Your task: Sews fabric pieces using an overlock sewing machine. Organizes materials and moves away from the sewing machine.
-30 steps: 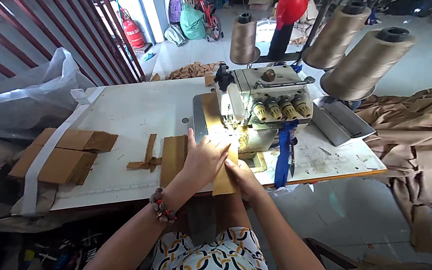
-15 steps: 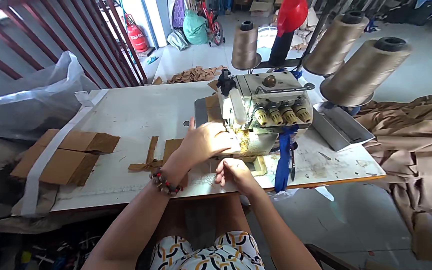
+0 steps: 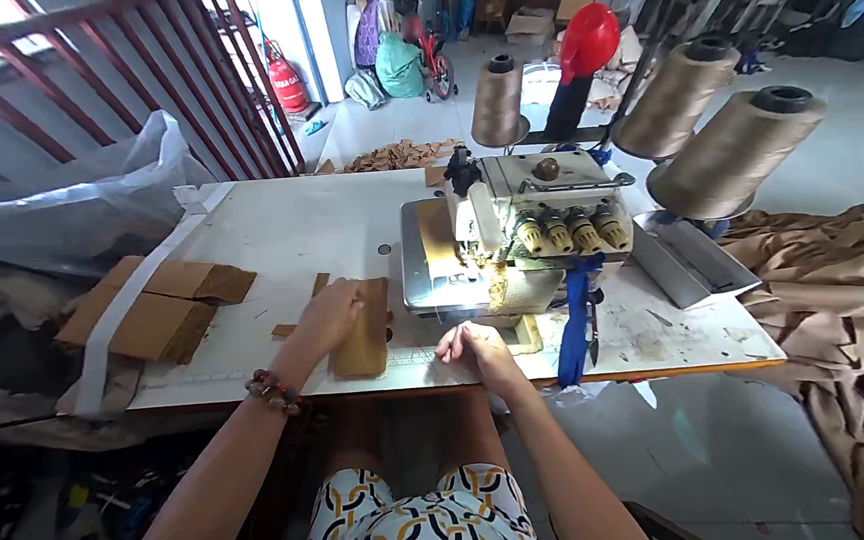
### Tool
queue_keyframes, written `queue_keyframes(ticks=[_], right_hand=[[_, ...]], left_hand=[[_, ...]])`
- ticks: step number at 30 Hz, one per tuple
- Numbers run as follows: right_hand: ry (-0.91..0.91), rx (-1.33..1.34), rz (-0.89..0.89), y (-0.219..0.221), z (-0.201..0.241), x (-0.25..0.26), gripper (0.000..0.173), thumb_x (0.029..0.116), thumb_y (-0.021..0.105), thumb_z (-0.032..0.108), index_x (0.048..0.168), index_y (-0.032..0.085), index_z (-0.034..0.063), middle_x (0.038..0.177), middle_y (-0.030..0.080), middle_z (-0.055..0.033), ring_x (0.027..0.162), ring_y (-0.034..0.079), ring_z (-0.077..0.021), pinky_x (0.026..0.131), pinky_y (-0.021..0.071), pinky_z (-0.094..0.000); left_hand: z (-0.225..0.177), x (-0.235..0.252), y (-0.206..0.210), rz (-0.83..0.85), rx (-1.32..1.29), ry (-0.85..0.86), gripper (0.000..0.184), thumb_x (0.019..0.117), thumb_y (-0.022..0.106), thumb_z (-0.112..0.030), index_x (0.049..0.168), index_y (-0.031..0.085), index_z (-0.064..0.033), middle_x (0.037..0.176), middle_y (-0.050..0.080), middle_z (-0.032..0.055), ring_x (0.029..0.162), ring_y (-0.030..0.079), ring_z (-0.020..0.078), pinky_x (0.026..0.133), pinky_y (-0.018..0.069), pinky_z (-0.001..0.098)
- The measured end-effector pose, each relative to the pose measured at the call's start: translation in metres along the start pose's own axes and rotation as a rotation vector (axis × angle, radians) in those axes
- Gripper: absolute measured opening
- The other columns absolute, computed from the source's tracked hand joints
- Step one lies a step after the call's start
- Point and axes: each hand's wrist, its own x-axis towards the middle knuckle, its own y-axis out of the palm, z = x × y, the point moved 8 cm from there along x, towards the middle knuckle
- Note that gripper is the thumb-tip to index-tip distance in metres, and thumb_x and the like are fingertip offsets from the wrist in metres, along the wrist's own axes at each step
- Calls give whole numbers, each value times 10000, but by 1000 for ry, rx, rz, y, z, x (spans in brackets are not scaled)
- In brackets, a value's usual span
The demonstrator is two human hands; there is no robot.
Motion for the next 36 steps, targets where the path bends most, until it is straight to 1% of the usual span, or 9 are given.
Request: queue_keyframes(ticks=[5, 8, 11, 13, 17, 23, 27, 34, 36], right_hand=[[39, -14, -39, -2, -2, 0, 477, 1067, 254, 129, 829, 664, 80, 903, 743, -1, 842, 704, -89, 812, 587, -278], [96, -32, -84, -1, 1, -2, 404, 1074, 293, 174, 1082, 650, -15, 1026, 730, -43, 914, 708, -112, 868, 591, -297], [95, -125, -10, 14, 3, -4, 855, 1008, 399, 644, 1387, 451, -120, 1353, 617, -141, 1217, 626, -149, 1056, 509, -322], [174, -45, -9, 25, 3, -10, 979, 961, 406, 720, 1451, 352, -127, 1394, 582, -124, 1266, 583, -106, 1095, 475, -288], [234, 86, -128, 14, 0, -16, 229, 1042, 387, 209, 984, 575, 91, 846, 675, 47, 800, 663, -37, 759, 565, -256], [302, 173, -210, 7, 11, -26, 373, 1005, 408, 329, 1248, 484, 56, 1036, 684, 27, 962, 676, -39, 858, 571, -254], [277, 112, -194, 6, 9, -16, 224, 1051, 415, 145, 1049, 608, 31, 875, 739, -18, 818, 727, -96, 778, 615, -302], [228, 74, -252, 2, 20, -2, 232, 1061, 397, 101, 1010, 617, 49, 837, 724, 0, 788, 711, -64, 763, 602, -262], [209, 90, -229, 1, 21, 1, 238, 1055, 400, 111, 1027, 626, 44, 861, 729, -5, 806, 714, -75, 770, 605, -273]], left_hand=[[5, -14, 7, -253, 33, 111, 202, 1054, 532, -117, 1083, 669, 28, 1103, 647, 262, 1076, 623, 474, 906, 458, 670], [-23, -28, -17, -541, -99, 239, 214, 1017, 483, -96, 1027, 609, 77, 1135, 612, 284, 1121, 590, 473, 959, 446, 643], [-94, -47, -34, -567, -89, 448, 217, 976, 498, -108, 973, 630, 65, 1184, 657, 251, 1166, 618, 417, 1042, 431, 608], [-133, -50, -25, -501, -34, 547, 210, 974, 523, -124, 995, 675, 19, 1167, 699, 188, 1155, 663, 349, 1089, 395, 634], [-160, -43, -3, -425, 34, 589, 206, 1003, 573, -137, 1110, 734, -68, 1075, 733, 93, 1097, 697, 303, 1084, 342, 738], [-170, -42, -1, -369, 65, 576, 276, 1015, 578, -171, 1235, 730, -107, 1204, 723, 97, 1178, 677, 330, 1077, 293, 791], [-170, -42, -3, -375, 105, 554, 284, 1022, 563, -195, 1242, 731, -129, 1196, 722, 76, 1165, 679, 313, 1062, 297, 794], [-168, -28, -5, -309, 89, 528, 336, 1044, 520, -237, 1295, 712, -125, 1275, 707, 92, 1250, 640, 339, 1105, 228, 801], [-172, -32, -10, -350, 95, 570, 264, 1019, 566, -179, 1192, 754, -111, 1128, 740, 97, 1123, 693, 341, 1084, 252, 810]])
